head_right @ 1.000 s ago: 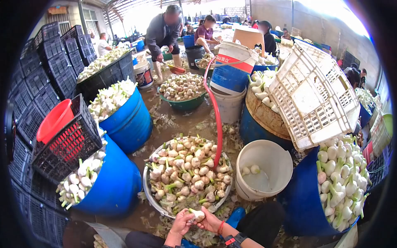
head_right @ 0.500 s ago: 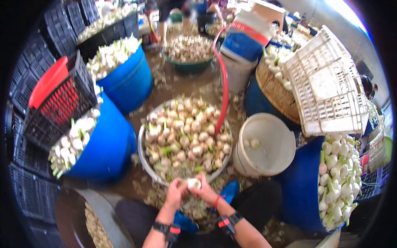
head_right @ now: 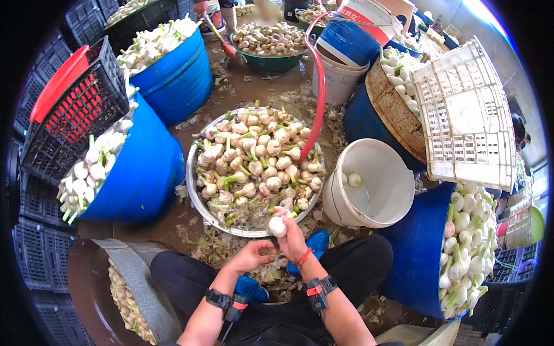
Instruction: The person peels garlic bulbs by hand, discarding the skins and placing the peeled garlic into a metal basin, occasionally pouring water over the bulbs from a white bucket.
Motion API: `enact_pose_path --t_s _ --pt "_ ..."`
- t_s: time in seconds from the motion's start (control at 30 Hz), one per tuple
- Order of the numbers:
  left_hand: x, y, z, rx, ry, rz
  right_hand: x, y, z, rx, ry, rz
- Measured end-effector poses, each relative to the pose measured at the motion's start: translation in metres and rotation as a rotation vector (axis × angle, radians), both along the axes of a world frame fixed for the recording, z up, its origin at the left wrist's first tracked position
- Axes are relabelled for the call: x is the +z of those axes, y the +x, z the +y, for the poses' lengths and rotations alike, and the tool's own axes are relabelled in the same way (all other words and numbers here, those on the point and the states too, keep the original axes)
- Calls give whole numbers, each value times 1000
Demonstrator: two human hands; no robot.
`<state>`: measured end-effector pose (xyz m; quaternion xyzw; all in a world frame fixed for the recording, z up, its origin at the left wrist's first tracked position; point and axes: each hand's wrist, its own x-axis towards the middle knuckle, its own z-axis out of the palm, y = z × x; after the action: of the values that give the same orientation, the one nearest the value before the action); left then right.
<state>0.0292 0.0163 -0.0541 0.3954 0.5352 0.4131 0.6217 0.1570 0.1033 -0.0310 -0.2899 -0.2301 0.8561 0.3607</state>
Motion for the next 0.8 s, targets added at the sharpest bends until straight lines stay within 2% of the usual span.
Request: enact_pose_path --t_s 0.03,0.07,0.1,0.17,0.23,0.27,0.3,0.33,0.4,0.43,0.47,0.5,0.57,0.63,0.67,0.73,0.77,0.8 --pt "3 -1 0 -73 19 68 -2 0 2 -37 -51 -6" --pt "6 -1 3 114 283 337 -3 1 3 -55 -68 -73" --pt "18 0 5 116 283 338 -3 1 2 -54 -67 -72" --pt "40 1 11 488 58 -48 -4 4 -1 101 223 -417" --pt "26 -3 11 412 16 86 -6 -1 -8 49 409 -536" --pt "34 -5 11 341 20 277 -2 4 -5 133 814 -752" --pt "35 -4 9 333 74 345 11 0 -8 109 836 -798" --pt "50 -1 9 310 62 481 13 -3 -12 34 1023 -863" --pt "58 2 5 313 98 515 6 -6 -17 -47 929 -917" --pt "49 3 4 319 128 573 0 -11 -21 -111 713 -903" --pt "51 3 4 299 112 670 -3 -12 -26 -191 731 -935" --pt "46 2 4 271 117 698 0 -11 -27 -170 653 -916" --pt "28 2 3 288 92 702 -18 -5 -27 -95 742 -866" --pt "4 -3 -3 168 -17 658 16 -9 -29 -50 234 -374" --pt "-5 -7 -4 70 -83 650 22 -6 -26 -72 252 -365" --pt "-14 0 -9 328 28 487 17 0 -21 53 330 -701" --pt "-18 2 -8 446 43 414 -20 2 -18 -96 809 -881" --pt "17 5 -8 383 -9 384 -74 5 -13 27 1174 -1021"
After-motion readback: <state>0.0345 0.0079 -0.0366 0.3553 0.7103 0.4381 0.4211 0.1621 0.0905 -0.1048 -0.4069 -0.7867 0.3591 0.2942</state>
